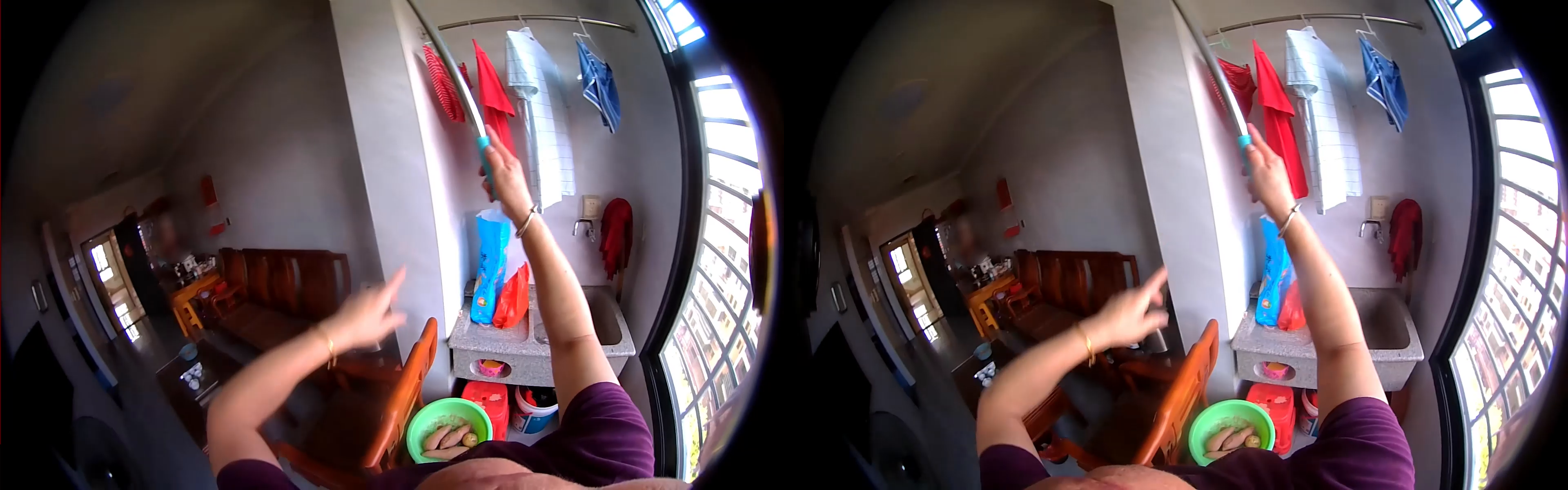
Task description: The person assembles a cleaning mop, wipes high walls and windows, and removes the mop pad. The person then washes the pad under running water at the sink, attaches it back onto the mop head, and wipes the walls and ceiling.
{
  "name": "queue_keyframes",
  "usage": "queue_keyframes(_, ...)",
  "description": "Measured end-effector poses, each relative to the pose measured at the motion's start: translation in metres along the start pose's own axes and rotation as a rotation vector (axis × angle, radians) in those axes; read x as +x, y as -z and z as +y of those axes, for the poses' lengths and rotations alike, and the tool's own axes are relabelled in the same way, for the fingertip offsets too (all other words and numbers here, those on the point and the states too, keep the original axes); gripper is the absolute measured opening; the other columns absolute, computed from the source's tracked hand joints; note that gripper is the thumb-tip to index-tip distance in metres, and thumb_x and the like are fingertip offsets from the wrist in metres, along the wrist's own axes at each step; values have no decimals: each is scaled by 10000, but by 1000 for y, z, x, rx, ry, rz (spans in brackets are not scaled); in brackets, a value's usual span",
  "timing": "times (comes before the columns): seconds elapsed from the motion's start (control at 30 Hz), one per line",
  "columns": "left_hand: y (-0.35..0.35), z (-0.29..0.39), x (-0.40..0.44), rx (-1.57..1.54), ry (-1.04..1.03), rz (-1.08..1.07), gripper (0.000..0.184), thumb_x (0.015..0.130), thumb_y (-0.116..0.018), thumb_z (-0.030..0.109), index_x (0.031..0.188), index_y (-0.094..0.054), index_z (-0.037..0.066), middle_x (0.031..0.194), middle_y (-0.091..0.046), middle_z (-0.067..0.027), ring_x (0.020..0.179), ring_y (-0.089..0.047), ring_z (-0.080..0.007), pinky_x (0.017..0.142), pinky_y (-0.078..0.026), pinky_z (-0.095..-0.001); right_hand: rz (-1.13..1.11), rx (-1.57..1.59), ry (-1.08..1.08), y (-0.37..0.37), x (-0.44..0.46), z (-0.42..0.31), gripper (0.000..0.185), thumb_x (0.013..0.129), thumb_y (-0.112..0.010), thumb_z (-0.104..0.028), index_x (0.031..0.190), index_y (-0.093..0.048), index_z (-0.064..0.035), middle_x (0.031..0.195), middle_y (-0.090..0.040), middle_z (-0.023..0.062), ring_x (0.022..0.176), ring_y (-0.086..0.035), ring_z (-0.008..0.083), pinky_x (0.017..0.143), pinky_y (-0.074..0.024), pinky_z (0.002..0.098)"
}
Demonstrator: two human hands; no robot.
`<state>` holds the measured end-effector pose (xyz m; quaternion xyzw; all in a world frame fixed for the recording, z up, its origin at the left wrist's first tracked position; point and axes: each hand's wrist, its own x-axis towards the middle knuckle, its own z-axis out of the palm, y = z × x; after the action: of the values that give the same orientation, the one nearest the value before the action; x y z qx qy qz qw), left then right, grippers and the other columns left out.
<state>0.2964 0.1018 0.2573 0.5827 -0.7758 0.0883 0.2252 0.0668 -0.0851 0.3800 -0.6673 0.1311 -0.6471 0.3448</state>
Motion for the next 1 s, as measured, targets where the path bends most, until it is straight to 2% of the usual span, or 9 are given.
queue_keyframes(0.07,-27,-2,-60,-234,91,-94,731,816,-624,206,1413,-225,66,1045,-584,-166,784,-617,-265,701,-499,-359,4,-69,22,9,12,12,465,942,-401,-303,1398,-350,-230,665,-443,7,455,-422,69,372,-366,246)
queue_keyframes(0.13,-63,-19,-115,-710,343,-112,669,859,-579,119,1417,-216,60,1059,-599,-105,624,-589,-109,559,-476,-230,41,-135,47,13,21,24,441,950,-394,-274,1387,-368,-233,643,-471,24,436,-441,87,365,-388,255)
queue_keyframes(0.23,-84,-16,-180,-919,692,40,603,891,-537,106,1404,-232,19,1061,-602,-121,622,-595,-119,483,-442,-194,39,-115,-17,21,40,43,437,954,-395,-272,1389,-361,-249,639,-468,20,441,-445,89,365,-395,253)
queue_keyframes(0.33,-117,-20,-237,-982,897,238,591,881,-568,145,1369,-287,-34,971,-630,-97,566,-580,-118,454,-430,-196,53,-88,-61,28,58,61,452,949,-400,-244,1397,-348,-227,611,-436,0,423,-422,86,370,-380,258)
queue_keyframes(0.37,-126,-20,-252,-943,963,231,577,880,-566,144,1363,-303,-30,988,-631,-110,577,-596,-127,455,-438,-199,51,-71,-69,30,64,65,453,949,-400,-244,1398,-348,-220,604,-430,-4,419,-419,88,370,-375,259)
queue_keyframes(0.43,-137,-17,-270,-932,1008,226,573,879,-565,143,1363,-307,-23,994,-631,-115,586,-604,-133,459,-445,-202,47,-67,-35,31,78,68,453,949,-399,-246,1398,-348,-201,586,-413,-13,420,-418,96,364,-363,264)
queue_keyframes(0.57,-150,-18,-282,-1002,1085,259,549,881,-557,146,1356,-328,-7,1015,-632,-129,613,-629,-158,480,-470,-218,57,13,-175,34,111,63,459,938,-413,-304,1390,-354,-247,629,-447,24,429,-439,124,349,-353,267)
queue_keyframes(0.7,-165,-19,-282,-1050,1128,308,544,883,-553,158,1350,-331,-12,1021,-632,-126,619,-632,-164,492,-476,-223,44,10,-182,42,146,60,473,913,-449,-318,1376,-376,-250,647,-458,28,440,-450,127,369,-361,264)
queue_keyframes(1.0,-178,-14,-279,-1093,1253,340,524,862,-561,164,1313,-377,-28,1003,-636,-127,621,-624,-155,508,-481,-239,-1,28,-94,25,199,64,504,896,-464,-308,1380,-355,-220,612,-434,9,438,-442,114,372,-354,256)
